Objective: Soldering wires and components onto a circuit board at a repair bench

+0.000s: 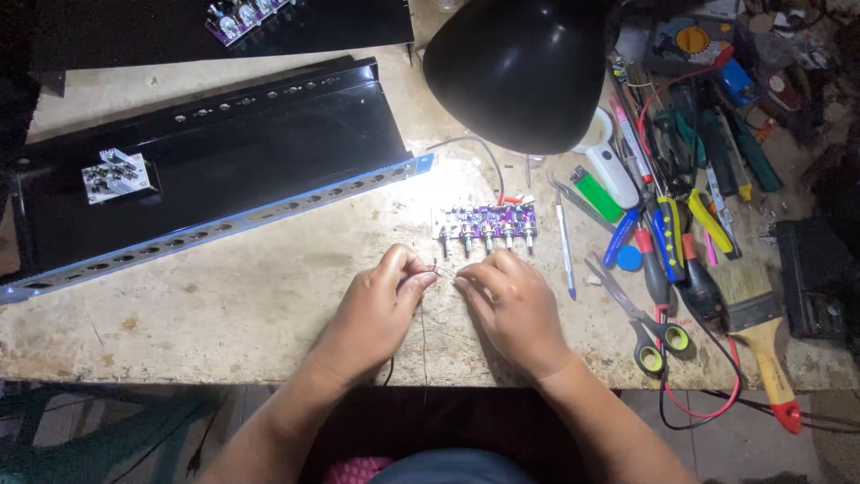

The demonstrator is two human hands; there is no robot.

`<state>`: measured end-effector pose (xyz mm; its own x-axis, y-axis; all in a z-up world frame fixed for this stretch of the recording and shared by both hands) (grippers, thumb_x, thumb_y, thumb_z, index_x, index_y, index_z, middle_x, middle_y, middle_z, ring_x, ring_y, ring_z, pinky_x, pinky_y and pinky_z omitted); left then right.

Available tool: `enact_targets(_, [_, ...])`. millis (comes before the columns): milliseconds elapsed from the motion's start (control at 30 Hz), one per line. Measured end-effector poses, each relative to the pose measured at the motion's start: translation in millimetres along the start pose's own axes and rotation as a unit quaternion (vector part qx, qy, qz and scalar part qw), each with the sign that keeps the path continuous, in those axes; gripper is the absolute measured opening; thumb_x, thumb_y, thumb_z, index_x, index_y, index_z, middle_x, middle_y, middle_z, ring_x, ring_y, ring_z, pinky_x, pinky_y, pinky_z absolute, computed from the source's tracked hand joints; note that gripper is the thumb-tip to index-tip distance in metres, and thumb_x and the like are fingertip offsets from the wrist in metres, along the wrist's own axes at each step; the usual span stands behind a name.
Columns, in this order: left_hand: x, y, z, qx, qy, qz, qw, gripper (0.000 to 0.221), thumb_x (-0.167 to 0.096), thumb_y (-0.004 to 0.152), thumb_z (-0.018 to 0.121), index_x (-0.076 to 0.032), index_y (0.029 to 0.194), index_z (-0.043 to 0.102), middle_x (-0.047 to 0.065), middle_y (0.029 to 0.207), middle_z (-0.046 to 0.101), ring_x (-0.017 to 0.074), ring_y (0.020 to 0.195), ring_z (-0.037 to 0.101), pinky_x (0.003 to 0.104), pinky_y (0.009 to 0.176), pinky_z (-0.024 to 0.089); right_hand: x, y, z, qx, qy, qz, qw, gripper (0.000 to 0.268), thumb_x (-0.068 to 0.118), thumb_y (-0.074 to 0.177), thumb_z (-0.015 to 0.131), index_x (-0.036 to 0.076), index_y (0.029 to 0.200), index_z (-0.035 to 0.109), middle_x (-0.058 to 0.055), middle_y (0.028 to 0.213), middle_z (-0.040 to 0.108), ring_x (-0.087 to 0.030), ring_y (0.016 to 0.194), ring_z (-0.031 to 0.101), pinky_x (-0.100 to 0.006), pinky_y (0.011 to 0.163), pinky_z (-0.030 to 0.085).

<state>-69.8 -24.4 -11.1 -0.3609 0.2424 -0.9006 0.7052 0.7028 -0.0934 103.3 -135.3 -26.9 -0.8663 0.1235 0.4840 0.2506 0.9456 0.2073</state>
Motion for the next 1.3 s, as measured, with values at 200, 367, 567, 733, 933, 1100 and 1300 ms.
enact_targets(200, [19,-6,8,-0.025,-0.049,-0.019,0.998,0.020,-0.024,0.104,0.060,-0.005,0.102,0.058,0.017,0.076,0.077,0.0351,0.075,0.076,0.043,0.071,0.056,5,4,-1,-0.062,0.093,-0.049,0.993,0.007,0.025,0.093,0.075,0.018,0.092,0.075,0.000,0.092,0.071,-0.020,0.071,0.071,-0.033,0.066,0.059])
enact_targets(367, [21,0,4,-0.022,-0.092,-0.058,0.994,0.018,-0.023,0.104,0.059,-0.005,0.101,0.059,0.016,0.079,0.079,0.0272,0.066,0.073,0.036,0.062,0.056,18,12,-5,-0.034,0.190,-0.106,0.975,0.009,0.019,0.091,0.075,0.010,0.091,0.074,-0.008,0.099,0.079,-0.030,0.083,0.077,-0.039,0.072,0.061])
enact_targets(567, [28,15,8,-0.024,-0.166,-0.079,0.983,0.017,-0.019,0.103,0.059,-0.002,0.100,0.059,0.022,0.089,0.080,0.0206,0.058,0.072,0.029,0.051,0.057,5,12,4,0.019,0.225,-0.011,0.974,0.010,0.018,0.096,0.070,0.008,0.093,0.070,-0.009,0.093,0.081,-0.028,0.078,0.077,-0.037,0.069,0.059])
enact_targets(733, [31,25,17,-0.037,-0.131,-0.050,0.989,0.017,-0.020,0.102,0.061,-0.004,0.099,0.060,0.017,0.083,0.079,0.0197,0.056,0.073,0.032,0.050,0.057,7,10,2,0.008,0.216,0.073,0.974,0.010,0.022,0.096,0.071,0.013,0.097,0.075,-0.006,0.090,0.081,-0.024,0.079,0.078,-0.034,0.069,0.058])
enact_targets(933, [19,21,14,-0.060,-0.053,-0.005,0.997,0.011,-0.021,0.095,0.071,-0.010,0.096,0.068,0.011,0.096,0.082,0.0308,0.088,0.079,0.038,0.067,0.064,9,9,-1,-0.023,0.218,0.075,0.973,0.009,0.015,0.091,0.076,0.013,0.099,0.080,-0.006,0.092,0.081,-0.023,0.086,0.079,-0.034,0.073,0.060])
enact_targets(1100, [12,17,14,-0.105,-0.106,0.000,0.989,0.006,-0.013,0.090,0.078,-0.008,0.092,0.078,0.014,0.089,0.080,0.0279,0.083,0.080,0.032,0.062,0.067,17,1,-19,-0.052,0.203,0.069,0.975,0.020,0.012,0.085,0.083,0.009,0.105,0.080,-0.011,0.100,0.081,-0.027,0.092,0.078,-0.037,0.081,0.060])
enact_targets(1300, [6,15,13,-0.137,-0.058,0.052,0.987,0.003,-0.015,0.087,0.080,-0.013,0.089,0.081,0.008,0.080,0.077,0.0270,0.081,0.078,0.035,0.068,0.063,-22,-54,-34,-0.239,0.294,0.184,0.907,0.024,-0.009,0.090,0.068,-0.003,0.113,0.071,-0.022,0.098,0.076,-0.024,0.077,0.074,-0.040,0.069,0.062])
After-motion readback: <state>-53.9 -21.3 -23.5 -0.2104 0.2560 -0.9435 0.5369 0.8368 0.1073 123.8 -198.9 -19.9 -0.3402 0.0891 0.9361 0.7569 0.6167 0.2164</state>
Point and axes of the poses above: each hand's wrist, its own y-axis towards the middle knuckle, its own z-axis out of the palm, x = y × z, the point moved 1 cm from there along y, towards the middle knuckle
